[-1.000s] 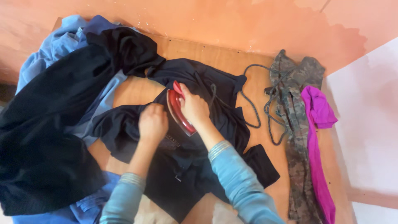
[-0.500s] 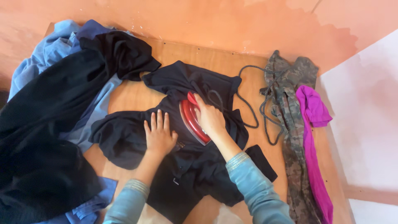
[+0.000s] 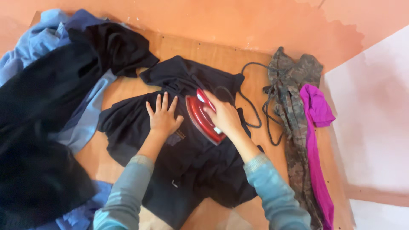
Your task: The person irons a black t-shirt laid out on a wooden table. They use a red electric iron to smooth the fabric, moving it back and forth across the shirt while holding the edges with the other hand.
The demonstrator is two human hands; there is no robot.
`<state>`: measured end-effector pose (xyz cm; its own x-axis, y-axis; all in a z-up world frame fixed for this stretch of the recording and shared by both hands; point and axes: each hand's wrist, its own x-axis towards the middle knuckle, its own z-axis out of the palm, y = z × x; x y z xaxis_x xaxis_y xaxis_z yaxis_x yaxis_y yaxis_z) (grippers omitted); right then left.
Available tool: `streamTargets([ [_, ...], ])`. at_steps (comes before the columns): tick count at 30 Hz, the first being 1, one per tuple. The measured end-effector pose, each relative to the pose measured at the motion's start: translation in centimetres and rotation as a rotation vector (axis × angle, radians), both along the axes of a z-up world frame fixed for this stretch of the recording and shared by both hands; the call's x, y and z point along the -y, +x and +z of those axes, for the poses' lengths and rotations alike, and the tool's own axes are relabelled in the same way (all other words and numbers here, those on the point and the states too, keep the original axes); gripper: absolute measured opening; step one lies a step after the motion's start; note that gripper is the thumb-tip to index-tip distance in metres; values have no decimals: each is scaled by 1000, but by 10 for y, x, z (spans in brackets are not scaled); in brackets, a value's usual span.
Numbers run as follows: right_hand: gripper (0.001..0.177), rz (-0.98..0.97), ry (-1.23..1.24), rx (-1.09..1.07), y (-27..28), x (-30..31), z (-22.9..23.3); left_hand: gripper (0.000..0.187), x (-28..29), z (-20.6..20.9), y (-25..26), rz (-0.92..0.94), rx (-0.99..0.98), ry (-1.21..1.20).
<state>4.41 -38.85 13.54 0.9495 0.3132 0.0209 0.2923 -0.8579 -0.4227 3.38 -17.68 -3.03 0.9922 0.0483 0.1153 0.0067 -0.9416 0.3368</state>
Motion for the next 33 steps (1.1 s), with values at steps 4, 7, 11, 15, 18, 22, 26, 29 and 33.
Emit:
streamTargets([
  [4, 58, 13, -48, -1, -23, 16, 12, 77, -2, -6, 45, -61, 30, -39],
  [7, 57, -8, -68, -48, -35, 20, 12, 69, -4, -7, 53, -36, 77, -71],
  [11, 57, 14, -111, -52, -36, 12, -1, 64, -9, 3, 7, 94, 208, -35],
  [15, 57, -19, -77, -36, -16, -5, -15, 62, -18, 13, -46, 229, 187, -63],
  [18, 59, -35, -35, -21, 9, -27, -18, 69, -36, 13, -69, 273, 116, -46],
  [22, 59, 19, -25, -23, 16, -52, -13, 69, -60, 4, -75, 205, 158, 43],
  [26, 59, 88, -54, -15, 2, -76, -5, 68, -72, 2, -70, 176, 137, 91],
  [29, 58, 164, -118, -43, -5, -97, -14, 72, -70, 2, -72, 183, 135, 78],
  [33, 57, 110, -46, -16, 9, -122, -35, 78, -72, 9, -77, 180, 198, -61],
])
